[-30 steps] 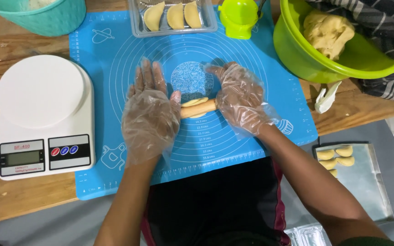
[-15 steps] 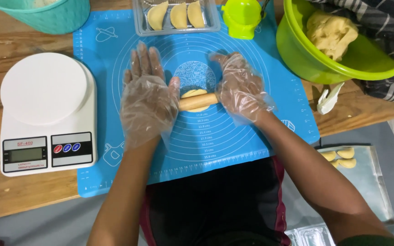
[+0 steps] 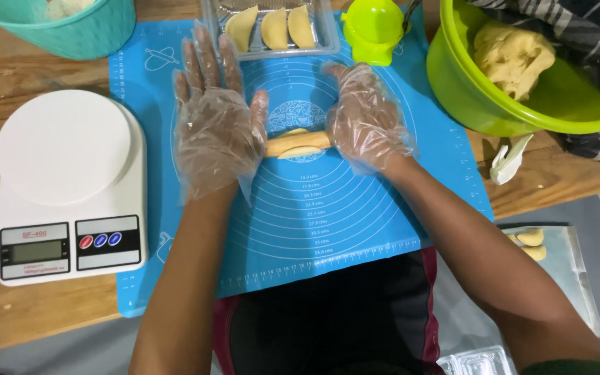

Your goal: Weighing small pieces of dough on a digital scale and rolling them flat with a rolling pin on a silicone mat.

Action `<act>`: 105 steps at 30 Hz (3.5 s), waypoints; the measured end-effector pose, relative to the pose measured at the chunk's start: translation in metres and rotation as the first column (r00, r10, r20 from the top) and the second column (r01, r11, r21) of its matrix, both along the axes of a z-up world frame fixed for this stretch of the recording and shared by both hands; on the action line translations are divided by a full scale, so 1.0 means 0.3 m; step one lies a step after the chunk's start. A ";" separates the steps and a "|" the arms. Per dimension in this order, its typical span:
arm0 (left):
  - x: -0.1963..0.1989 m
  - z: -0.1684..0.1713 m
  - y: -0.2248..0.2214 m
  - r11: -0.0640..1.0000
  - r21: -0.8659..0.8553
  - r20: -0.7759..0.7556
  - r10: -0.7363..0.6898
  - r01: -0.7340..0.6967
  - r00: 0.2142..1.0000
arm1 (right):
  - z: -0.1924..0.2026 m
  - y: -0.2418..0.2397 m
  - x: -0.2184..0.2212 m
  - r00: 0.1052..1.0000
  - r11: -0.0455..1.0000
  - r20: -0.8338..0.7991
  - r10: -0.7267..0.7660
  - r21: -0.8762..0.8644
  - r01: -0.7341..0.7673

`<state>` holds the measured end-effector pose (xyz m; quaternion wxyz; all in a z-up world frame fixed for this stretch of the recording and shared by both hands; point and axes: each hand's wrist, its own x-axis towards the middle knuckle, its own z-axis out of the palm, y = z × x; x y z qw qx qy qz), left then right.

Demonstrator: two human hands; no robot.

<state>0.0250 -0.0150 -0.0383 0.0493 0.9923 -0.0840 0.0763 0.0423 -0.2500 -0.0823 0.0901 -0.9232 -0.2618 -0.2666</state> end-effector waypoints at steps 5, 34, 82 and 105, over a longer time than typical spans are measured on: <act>0.064 -0.012 0.004 0.998 -0.051 -0.013 0.040 -0.040 0.999 | -0.020 0.001 0.071 0.946 0.973 -0.244 -0.215 0.028 0.229; -0.066 -0.031 -0.022 0.999 0.007 -0.182 0.054 -0.053 0.982 | -0.122 0.011 -0.007 0.896 0.964 -0.365 -0.253 -0.017 0.265; -0.236 0.093 -0.099 0.909 0.057 -0.367 -0.364 0.412 0.856 | 0.408 0.007 -0.274 0.442 0.984 -0.879 -0.178 -0.160 0.078; -0.171 0.226 0.025 0.905 -0.308 -0.552 0.082 -0.294 0.830 | 0.254 -0.245 -0.347 0.682 0.956 -0.716 -0.148 0.072 0.284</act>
